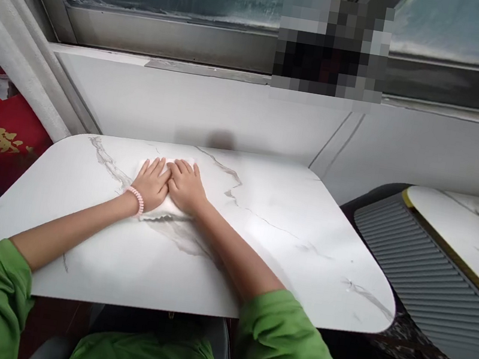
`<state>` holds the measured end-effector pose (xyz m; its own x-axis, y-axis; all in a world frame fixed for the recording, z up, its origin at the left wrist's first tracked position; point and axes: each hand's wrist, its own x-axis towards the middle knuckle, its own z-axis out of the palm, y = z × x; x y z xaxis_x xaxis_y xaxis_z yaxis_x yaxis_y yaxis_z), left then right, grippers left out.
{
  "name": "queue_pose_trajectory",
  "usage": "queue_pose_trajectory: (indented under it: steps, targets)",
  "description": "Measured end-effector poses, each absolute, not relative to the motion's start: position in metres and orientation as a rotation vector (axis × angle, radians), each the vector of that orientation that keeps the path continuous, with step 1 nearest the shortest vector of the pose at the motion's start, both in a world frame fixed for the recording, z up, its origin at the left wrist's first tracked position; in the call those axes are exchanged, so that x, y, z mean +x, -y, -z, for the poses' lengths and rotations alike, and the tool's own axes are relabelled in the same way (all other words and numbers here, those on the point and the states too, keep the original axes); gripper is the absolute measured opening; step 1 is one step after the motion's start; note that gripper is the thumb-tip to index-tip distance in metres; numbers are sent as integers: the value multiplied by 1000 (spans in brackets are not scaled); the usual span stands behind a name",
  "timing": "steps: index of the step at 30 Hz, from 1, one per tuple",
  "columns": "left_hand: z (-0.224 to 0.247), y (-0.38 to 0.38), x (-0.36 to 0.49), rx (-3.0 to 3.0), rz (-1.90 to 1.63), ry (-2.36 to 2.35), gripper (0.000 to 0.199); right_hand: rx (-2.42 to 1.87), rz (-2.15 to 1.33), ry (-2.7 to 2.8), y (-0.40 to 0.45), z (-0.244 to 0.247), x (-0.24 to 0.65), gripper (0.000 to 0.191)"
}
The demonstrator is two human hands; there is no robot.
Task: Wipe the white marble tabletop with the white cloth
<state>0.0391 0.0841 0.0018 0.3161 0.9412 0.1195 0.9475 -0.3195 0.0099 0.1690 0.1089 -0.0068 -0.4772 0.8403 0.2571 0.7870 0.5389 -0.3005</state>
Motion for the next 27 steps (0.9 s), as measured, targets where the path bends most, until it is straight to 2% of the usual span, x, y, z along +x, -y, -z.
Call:
queue_pose_trajectory:
  steps: [7, 13, 20, 27]
  targets:
    - [0, -172, 22, -2550, 200, 1674, 49, -1310, -178, 2194, -182, 15, 155, 38]
    - [-1, -202, 17, -2598, 173, 1595, 47, -1335, -232, 2064, -206, 16, 152, 37]
    - [1, -176, 19, -2528, 143, 1667, 49, -1239, -407, 2052, -195, 16, 159, 42]
    - [5, -91, -5, -2577, 204, 1572, 49, -1240, -565, 2072, -114, 15, 149, 45]
